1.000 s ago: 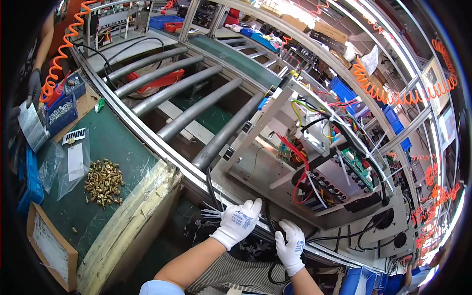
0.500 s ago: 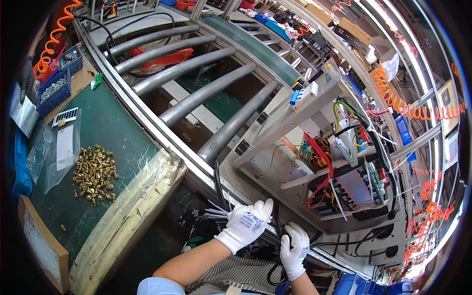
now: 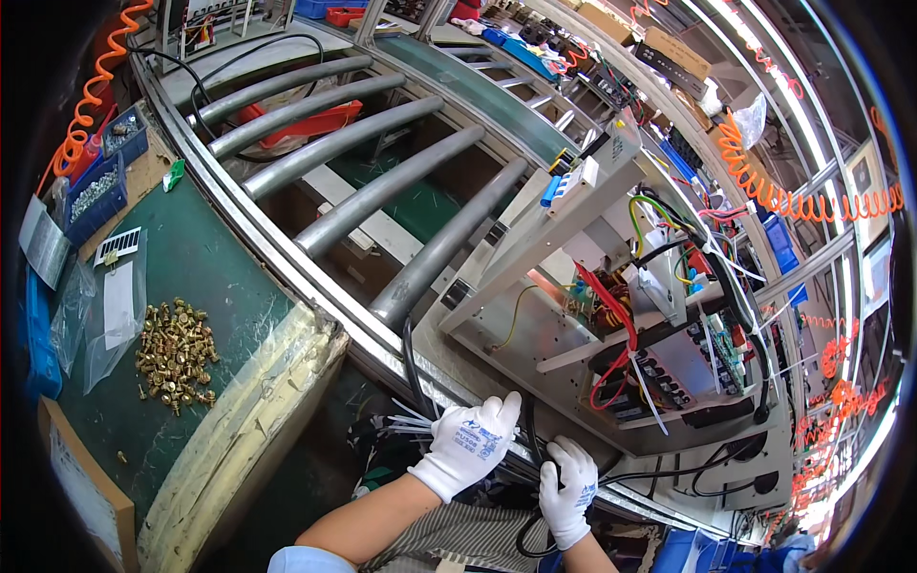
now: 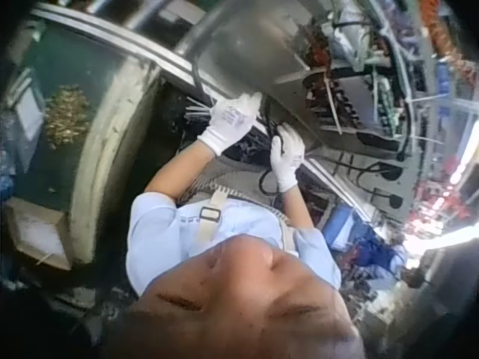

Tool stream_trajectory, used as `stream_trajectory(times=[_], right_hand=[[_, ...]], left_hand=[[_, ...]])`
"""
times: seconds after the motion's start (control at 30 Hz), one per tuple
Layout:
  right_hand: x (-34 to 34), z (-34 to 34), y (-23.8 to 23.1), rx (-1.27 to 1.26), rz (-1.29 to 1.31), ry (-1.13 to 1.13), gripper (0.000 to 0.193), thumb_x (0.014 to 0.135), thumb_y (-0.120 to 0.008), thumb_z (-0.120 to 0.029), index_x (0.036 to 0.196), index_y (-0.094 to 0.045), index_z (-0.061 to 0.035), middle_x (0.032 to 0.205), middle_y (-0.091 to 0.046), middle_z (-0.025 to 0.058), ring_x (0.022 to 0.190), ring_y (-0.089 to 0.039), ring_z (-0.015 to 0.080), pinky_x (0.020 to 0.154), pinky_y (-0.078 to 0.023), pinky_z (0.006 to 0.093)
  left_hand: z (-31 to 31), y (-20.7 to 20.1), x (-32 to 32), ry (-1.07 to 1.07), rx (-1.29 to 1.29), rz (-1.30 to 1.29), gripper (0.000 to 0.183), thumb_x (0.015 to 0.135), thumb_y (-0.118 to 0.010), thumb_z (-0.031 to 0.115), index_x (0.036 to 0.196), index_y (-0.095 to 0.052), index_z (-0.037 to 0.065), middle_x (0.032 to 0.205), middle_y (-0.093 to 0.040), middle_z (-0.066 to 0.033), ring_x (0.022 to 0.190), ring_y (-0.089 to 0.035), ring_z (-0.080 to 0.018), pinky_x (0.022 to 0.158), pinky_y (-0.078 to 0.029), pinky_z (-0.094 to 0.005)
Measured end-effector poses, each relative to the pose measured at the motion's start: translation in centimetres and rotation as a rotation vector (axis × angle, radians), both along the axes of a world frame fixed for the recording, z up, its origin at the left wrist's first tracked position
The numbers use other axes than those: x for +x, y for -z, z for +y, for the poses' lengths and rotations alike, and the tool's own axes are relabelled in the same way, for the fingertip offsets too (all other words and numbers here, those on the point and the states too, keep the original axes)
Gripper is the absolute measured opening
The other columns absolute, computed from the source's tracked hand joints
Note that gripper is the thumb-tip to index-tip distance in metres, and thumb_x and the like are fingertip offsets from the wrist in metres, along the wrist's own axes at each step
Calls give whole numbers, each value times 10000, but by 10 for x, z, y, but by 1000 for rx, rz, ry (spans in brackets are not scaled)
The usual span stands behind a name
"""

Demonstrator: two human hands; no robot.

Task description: The person assembles an electronic device on a factory line, connecting wires to a circuit board and securing them with zip ties. They handle multiple colored wires, a circuit board, and a metal chassis, using zip ties to organize the wiring.

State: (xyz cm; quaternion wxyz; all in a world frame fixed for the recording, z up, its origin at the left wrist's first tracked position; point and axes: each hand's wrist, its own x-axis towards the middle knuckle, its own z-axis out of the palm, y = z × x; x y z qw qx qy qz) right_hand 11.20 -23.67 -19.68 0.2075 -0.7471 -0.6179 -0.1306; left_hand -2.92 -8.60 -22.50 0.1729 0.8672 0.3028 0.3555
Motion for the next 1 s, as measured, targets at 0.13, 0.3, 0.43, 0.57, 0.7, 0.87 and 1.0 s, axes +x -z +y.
stream_trajectory(times=[0.13, 0.3, 0.43, 0.57, 0.7, 0.87, 1.0], right_hand=[[0, -1, 0, 10, 7, 3, 269, 753, -634, -100, 1016, -655, -51, 1069, -668, 146, 995, -622, 354, 872, -480, 450], [0, -1, 0, 6, 7, 5, 274, 751, -635, -100, 1021, -651, -56, 1072, -667, 146, 997, -623, 351, 870, -480, 451], [0, -1, 0, 14, 3, -1, 281, 750, -637, -102, 1028, -645, -57, 1073, -667, 144, 995, -624, 348, 869, -481, 448], [0, 0, -1, 10, 12, -7, 284, 752, -639, -106, 1031, -642, -56, 1073, -666, 144, 992, -624, 348, 867, -483, 445], [2, -1, 0, 16, 8, -14, 282, 753, -641, -107, 1031, -639, -55, 1070, -665, 145, 989, -625, 351, 861, -485, 447], [3, -2, 0, 35, 18, -28, 273, 758, -651, -118, 1022, -634, -51, 1067, -665, 147, 982, -627, 352, 853, -486, 449], [4, -5, -1, 34, 33, -35, 266, 765, -651, -112, 1022, -626, -50, 1072, -662, 149, 987, -623, 355, 856, -483, 451]], left_hand=[[0, 4, 3, -2, 6, -28, 318, 846, -645, 214, 1134, -621, 82, 717, -558, -34, 540, -612, -192, 478, -463, -328], [0, 4, 3, -3, -8, -22, 316, 848, -646, 211, 1136, -621, 83, 720, -566, -38, 542, -616, -196, 477, -464, -333], [0, 3, 4, -7, -12, -7, 316, 849, -647, 212, 1137, -622, 85, 727, -574, -44, 549, -620, -205, 479, -467, -345], [0, 2, 3, -7, -22, -18, 304, 854, -645, 213, 1130, -626, 89, 727, -579, -48, 551, -621, -211, 480, -470, -350], [-1, 2, 4, -24, -2, -14, 283, 859, -644, 210, 1115, -633, 89, 710, -576, -46, 554, -621, -213, 481, -471, -347], [-3, -2, 6, -57, 0, 12, 273, 862, -641, 209, 1109, -636, 93, 703, -587, -44, 570, -625, -216, 492, -478, -349], [-5, -4, 7, -39, -53, 4, 277, 854, -638, 202, 1112, -635, 102, 727, -610, -53, 596, -631, -236, 514, -490, -364]])
